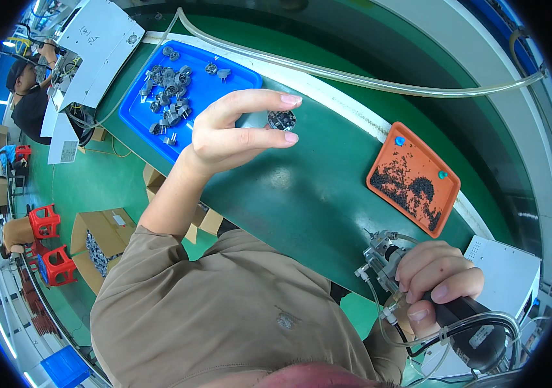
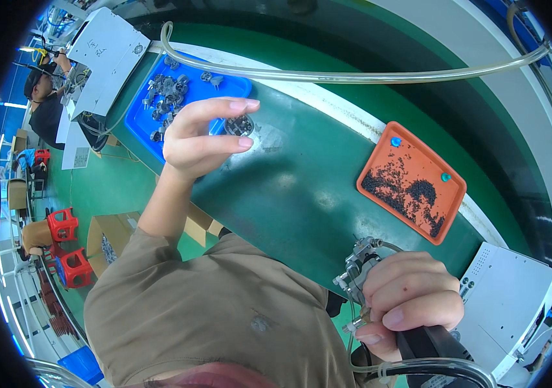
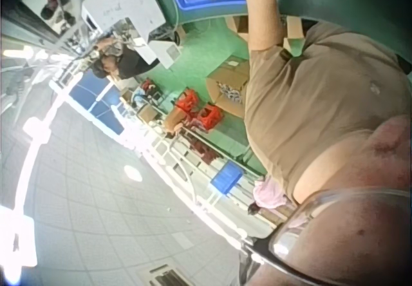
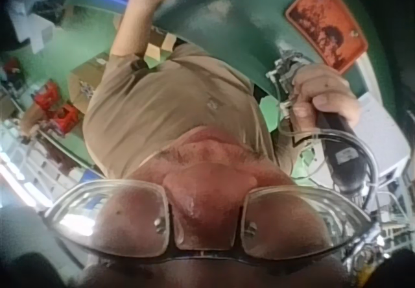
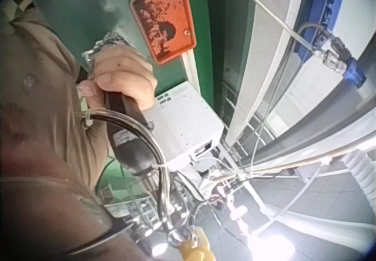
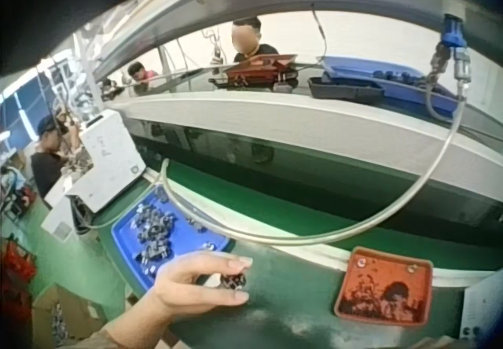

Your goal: The person assembles small plastic housings by inserting components and fastening them together with a pneumatic screwdriver.

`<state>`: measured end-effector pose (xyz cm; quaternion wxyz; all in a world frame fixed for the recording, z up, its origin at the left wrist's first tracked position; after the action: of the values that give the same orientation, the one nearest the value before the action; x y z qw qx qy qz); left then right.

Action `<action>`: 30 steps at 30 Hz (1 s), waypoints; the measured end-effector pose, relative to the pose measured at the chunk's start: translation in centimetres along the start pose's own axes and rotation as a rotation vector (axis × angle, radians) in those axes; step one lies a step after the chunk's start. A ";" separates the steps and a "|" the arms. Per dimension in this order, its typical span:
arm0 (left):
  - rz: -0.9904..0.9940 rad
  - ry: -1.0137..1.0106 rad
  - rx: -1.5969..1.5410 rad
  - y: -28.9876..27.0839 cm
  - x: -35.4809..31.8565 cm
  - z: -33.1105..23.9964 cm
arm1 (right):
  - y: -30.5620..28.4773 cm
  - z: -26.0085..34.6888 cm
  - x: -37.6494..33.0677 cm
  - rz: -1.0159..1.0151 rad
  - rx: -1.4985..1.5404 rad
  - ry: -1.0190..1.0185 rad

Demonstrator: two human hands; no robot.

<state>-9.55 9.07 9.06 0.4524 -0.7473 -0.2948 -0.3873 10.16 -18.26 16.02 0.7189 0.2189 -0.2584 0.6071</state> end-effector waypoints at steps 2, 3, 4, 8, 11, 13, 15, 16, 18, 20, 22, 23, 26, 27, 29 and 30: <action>-0.002 -0.009 0.007 0.0 -0.1 0.0 | 0.1 0.1 0.1 -0.002 -0.003 0.003; -0.002 -0.009 0.007 0.1 -0.1 0.0 | 0.1 0.1 0.1 -0.002 -0.006 0.005; -0.009 -0.009 0.012 0.1 -0.1 0.0 | 0.1 0.1 0.1 -0.002 -0.005 0.005; -0.013 0.000 0.021 0.2 -0.1 0.0 | 0.1 0.0 0.1 -0.010 -0.001 -0.003; 0.000 0.018 0.020 0.1 -0.1 0.0 | 0.2 -0.1 0.1 -0.017 0.003 -0.006; 0.046 0.008 0.019 -0.2 -0.2 -0.2 | 0.2 -0.1 0.1 -0.023 0.003 -0.006; 0.093 -0.003 0.021 -0.1 -0.2 -0.2 | 0.2 -0.3 0.0 -0.020 0.014 -0.020; 0.078 -0.002 0.013 0.0 -0.1 -0.2 | 0.1 -0.3 0.1 -0.021 0.014 -0.020; 0.064 0.000 0.004 0.0 -0.1 -0.3 | 0.1 -0.3 0.1 -0.009 0.020 -0.013; 0.055 -0.004 0.030 -0.1 -0.1 -0.3 | 0.2 -0.3 0.0 -0.017 0.021 -0.015; 0.034 -0.050 -0.006 0.0 0.0 -0.2 | 0.3 -0.3 0.0 -0.023 0.023 -0.019; 0.014 -0.096 -0.043 0.2 0.1 -0.2 | 0.3 -0.3 0.0 -0.016 0.020 -0.016; -0.099 -0.482 -0.424 1.4 -0.5 -0.4 | 0.3 -0.3 0.0 -0.006 0.021 -0.017; -0.129 -0.575 -0.502 1.6 -0.8 -0.5 | 0.2 -0.3 -0.1 -0.005 0.022 -0.018; -0.140 -0.697 -0.579 1.8 -0.7 -0.3 | 0.0 -0.4 -0.2 -0.009 0.024 -0.021; -0.159 -0.814 -0.660 1.7 -0.8 -0.1 | 0.2 -0.3 -0.1 -0.006 0.020 -0.023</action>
<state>-8.64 8.18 7.70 0.0110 -0.9152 -0.3647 -0.1711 10.03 -18.12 15.70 0.7155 0.2338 -0.2597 0.6049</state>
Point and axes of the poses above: each hand's wrist, its own x-axis towards the middle knuckle, its own y-axis out of the palm, z = x × y, the point moved 1 cm from there along x, towards the middle knuckle, and after that the axes turned 3 degrees about -y, right-handed, at the moved point
